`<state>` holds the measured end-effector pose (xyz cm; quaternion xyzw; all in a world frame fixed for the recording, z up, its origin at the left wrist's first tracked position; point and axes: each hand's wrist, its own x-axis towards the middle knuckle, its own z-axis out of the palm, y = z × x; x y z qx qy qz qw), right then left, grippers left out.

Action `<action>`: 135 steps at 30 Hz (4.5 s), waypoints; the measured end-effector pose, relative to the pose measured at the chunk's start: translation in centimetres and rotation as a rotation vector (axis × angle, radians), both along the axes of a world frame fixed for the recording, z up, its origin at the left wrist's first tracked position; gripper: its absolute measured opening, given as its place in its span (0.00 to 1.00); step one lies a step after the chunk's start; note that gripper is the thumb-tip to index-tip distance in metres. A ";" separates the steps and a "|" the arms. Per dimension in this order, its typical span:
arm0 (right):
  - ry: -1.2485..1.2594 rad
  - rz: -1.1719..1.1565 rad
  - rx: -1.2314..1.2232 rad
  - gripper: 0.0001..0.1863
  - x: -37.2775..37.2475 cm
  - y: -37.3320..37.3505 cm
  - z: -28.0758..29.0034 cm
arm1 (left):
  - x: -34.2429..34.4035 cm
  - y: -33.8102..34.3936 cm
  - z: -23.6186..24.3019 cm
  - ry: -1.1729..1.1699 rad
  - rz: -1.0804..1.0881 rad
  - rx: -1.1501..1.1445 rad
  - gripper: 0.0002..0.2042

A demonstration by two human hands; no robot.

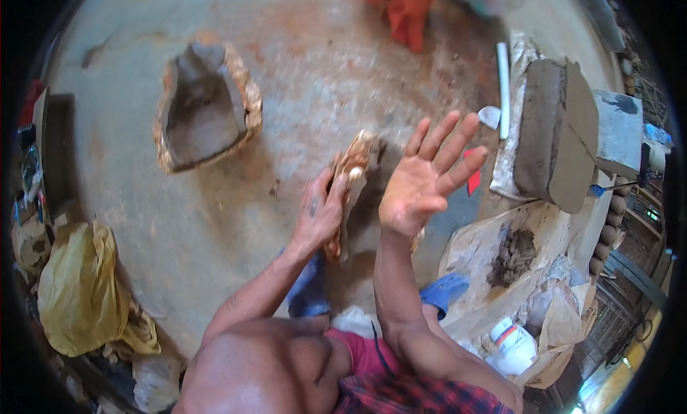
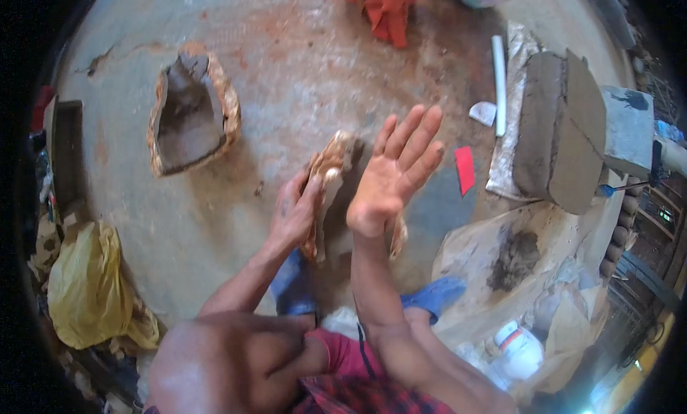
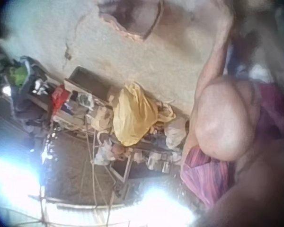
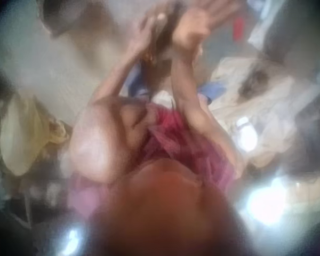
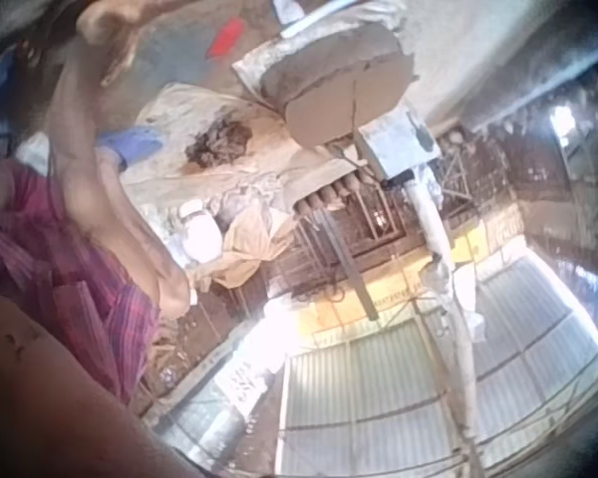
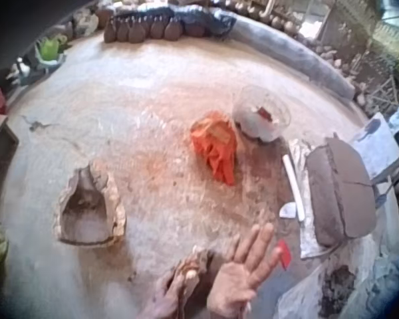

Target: The person joins two halves of a clay mold by applying a strip of wet clay to the seam and pressing them together by hand.

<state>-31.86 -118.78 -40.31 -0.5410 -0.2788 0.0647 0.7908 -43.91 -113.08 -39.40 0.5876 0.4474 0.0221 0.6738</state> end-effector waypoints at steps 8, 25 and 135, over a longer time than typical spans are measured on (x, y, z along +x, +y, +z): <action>-0.062 -0.027 -0.031 0.59 -0.5 0.0 -0.8 | -0.6 -1.0 -1.3 -0.018 0.066 -0.055 0.24; 0.086 0.210 -0.173 0.53 3.9 3.1 -0.8 | -0.1 -1.0 -2.2 -0.073 0.110 -0.040 0.20; -0.865 1.232 -1.687 0.33 14.6 3.7 3.6 | 1.0 0.5 -1.8 -0.092 -0.002 -0.113 0.18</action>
